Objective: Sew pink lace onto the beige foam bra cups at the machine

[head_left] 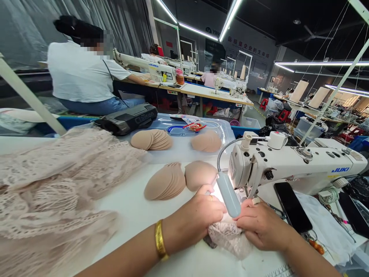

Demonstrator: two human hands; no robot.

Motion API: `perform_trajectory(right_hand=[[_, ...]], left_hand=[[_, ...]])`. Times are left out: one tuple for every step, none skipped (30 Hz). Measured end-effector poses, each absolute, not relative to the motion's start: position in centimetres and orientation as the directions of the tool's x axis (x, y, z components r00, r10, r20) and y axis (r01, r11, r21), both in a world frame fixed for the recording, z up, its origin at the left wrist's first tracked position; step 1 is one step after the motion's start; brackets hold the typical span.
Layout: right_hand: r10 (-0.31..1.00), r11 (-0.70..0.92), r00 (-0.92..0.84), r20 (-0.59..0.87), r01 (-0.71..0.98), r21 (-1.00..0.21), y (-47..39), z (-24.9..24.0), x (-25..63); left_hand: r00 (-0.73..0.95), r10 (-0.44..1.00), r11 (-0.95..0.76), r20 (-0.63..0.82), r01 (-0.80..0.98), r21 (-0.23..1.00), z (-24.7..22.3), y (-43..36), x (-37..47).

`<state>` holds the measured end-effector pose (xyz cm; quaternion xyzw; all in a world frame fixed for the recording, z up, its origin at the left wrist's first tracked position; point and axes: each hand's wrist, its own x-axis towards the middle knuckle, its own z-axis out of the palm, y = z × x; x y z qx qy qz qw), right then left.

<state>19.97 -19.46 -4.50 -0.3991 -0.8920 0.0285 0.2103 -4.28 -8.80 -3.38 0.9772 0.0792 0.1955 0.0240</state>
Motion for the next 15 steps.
perform_trajectory(right_hand=[[0.735,0.668,-0.584,0.345,0.712,-0.216,-19.5,-4.5,20.0],[0.745,0.656,-0.574,0.34,0.725,-0.212,-19.5,-4.4,20.1],[0.754,0.643,-0.563,0.338,0.737,-0.208,-19.5,-4.3,20.1],[0.763,0.632,-0.554,0.334,0.748,-0.202,-19.5,-4.3,20.1],[0.77,0.622,-0.547,0.329,0.758,-0.195,-19.5,-4.3,20.1],[0.778,0.611,-0.539,0.323,0.769,-0.188,-19.5,-4.4,20.1],[0.786,0.598,-0.529,0.321,0.781,-0.18,-19.5,-4.4,20.2],[0.793,0.585,-0.516,0.324,0.793,-0.171,-19.5,-4.5,20.2],[0.801,0.569,-0.499,0.33,0.806,-0.162,-19.5,-4.7,20.3],[0.809,0.551,-0.48,0.338,0.82,-0.156,-19.4,-4.8,20.4],[0.818,0.531,-0.456,0.35,0.833,-0.155,-19.4,-4.9,20.5],[0.825,0.512,-0.432,0.364,0.844,-0.159,-19.3,-5.0,20.5],[0.831,0.496,-0.409,0.378,0.852,-0.168,-19.2,-5.1,20.6],[0.836,0.482,-0.386,0.39,0.857,-0.183,-19.1,-5.1,20.6],[0.842,0.469,-0.366,0.395,0.859,-0.204,-19.0,-5.1,20.7]], left_hand=[[0.908,0.158,-0.987,0.387,0.138,0.079,-3.4,-8.9,-4.2],[0.906,0.151,-0.988,0.396,0.131,0.079,-3.4,-8.9,-4.2],[0.902,0.147,-0.989,0.405,0.131,0.068,-3.4,-9.0,-4.2],[0.9,0.141,-0.99,0.412,0.13,0.054,-3.4,-9.1,-4.1],[0.899,0.137,-0.99,0.417,0.132,0.042,-3.5,-9.1,-4.1],[0.896,0.138,-0.99,0.421,0.138,0.031,-3.6,-9.1,-4.0],[0.892,0.141,-0.989,0.429,0.146,0.022,-3.7,-9.2,-3.9],[0.886,0.142,-0.988,0.441,0.153,0.011,-3.8,-9.2,-3.8],[0.877,0.141,-0.987,0.459,0.16,-0.002,-4.0,-9.3,-3.6],[0.866,0.136,-0.986,0.482,0.165,-0.019,-4.1,-9.4,-3.4],[0.853,0.127,-0.985,0.506,0.17,-0.04,-4.3,-9.5,-3.2],[0.842,0.119,-0.982,0.526,0.177,-0.06,-4.5,-9.6,-3.0],[0.832,0.117,-0.979,0.542,0.189,-0.078,-4.6,-9.7,-2.8],[0.822,0.118,-0.975,0.557,0.202,-0.092,-4.7,-9.8,-2.6],[0.81,0.119,-0.971,0.574,0.217,-0.104,-4.8,-9.9,-2.4]])
